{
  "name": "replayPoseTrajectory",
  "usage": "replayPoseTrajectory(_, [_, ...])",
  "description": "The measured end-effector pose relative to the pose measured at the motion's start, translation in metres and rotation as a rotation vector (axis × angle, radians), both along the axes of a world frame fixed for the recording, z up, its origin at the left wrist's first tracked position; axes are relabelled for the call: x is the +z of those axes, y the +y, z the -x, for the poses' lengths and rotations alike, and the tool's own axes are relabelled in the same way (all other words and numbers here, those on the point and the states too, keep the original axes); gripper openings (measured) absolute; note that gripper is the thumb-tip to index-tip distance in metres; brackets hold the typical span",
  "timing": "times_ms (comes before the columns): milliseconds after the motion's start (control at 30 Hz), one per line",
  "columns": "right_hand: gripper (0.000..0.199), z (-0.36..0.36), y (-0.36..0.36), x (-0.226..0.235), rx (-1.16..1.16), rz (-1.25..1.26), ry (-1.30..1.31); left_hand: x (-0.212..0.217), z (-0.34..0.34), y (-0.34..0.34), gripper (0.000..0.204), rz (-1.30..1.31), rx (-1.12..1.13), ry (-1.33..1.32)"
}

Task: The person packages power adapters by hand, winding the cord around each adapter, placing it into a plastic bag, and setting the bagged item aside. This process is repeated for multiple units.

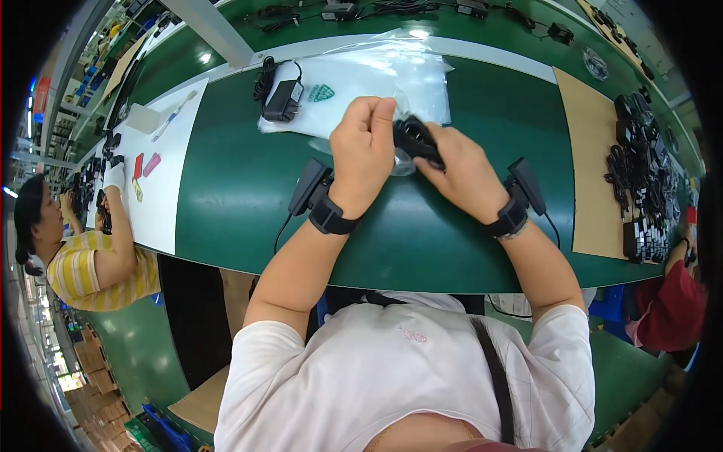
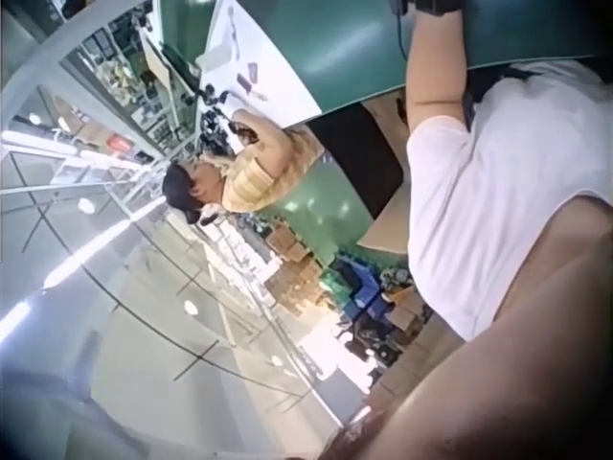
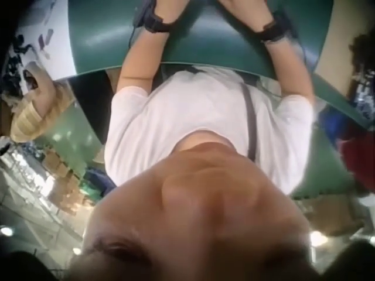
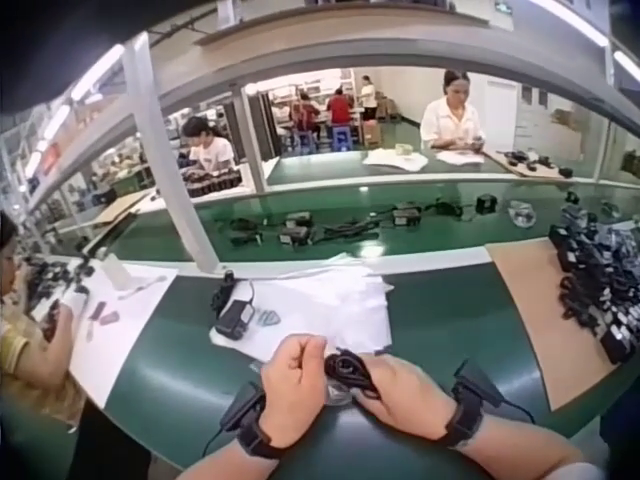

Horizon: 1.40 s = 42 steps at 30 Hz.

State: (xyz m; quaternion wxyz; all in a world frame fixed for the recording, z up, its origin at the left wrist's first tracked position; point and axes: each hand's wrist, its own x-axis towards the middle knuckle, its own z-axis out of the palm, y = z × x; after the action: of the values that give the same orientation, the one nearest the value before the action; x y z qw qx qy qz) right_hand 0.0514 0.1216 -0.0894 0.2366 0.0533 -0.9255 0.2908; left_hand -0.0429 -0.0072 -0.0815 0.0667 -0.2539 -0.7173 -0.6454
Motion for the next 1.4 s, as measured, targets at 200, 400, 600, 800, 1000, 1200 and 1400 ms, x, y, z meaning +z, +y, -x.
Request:
replayPoseTrajectory(200, [0.027, 0.006, -0.011, -0.004, 0.025, -0.098, -0.037, -0.003, -0.007, 0.003, 0.011, 0.192, -0.131, 0.493])
replayPoseTrajectory(400, [0.018, 0.018, -0.007, 0.031, -0.036, 1.48, -0.246, 0.001, -0.014, 0.002, 0.012, 0.147, -0.172, 0.425])
replayPoseTrajectory(600, [0.049, 0.034, -0.025, 0.005, -0.069, 0.785, 0.146, 0.005, -0.041, 0.012, 0.012, 0.089, -0.127, 0.549])
replayPoseTrajectory(800, [0.067, 0.056, -0.014, 0.012, -0.187, 0.45, 0.491, 0.014, -0.047, 0.009, 0.017, 0.114, -0.135, 0.417])
replayPoseTrajectory(1000, [0.037, 0.032, -0.006, 0.027, 0.147, 1.115, -0.028, 0.061, 0.056, -0.013, 0.067, 0.179, -0.001, 0.419])
replayPoseTrajectory(1200, [0.038, 0.037, -0.028, 0.011, 0.053, 0.767, -0.004, 0.013, 0.038, 0.004, 0.048, -0.436, -0.511, -0.628])
replayPoseTrajectory(1400, [0.035, 0.038, -0.04, 0.014, -0.045, 0.604, 0.146, -0.014, -0.003, 0.012, 0.045, -0.316, -0.129, -0.169])
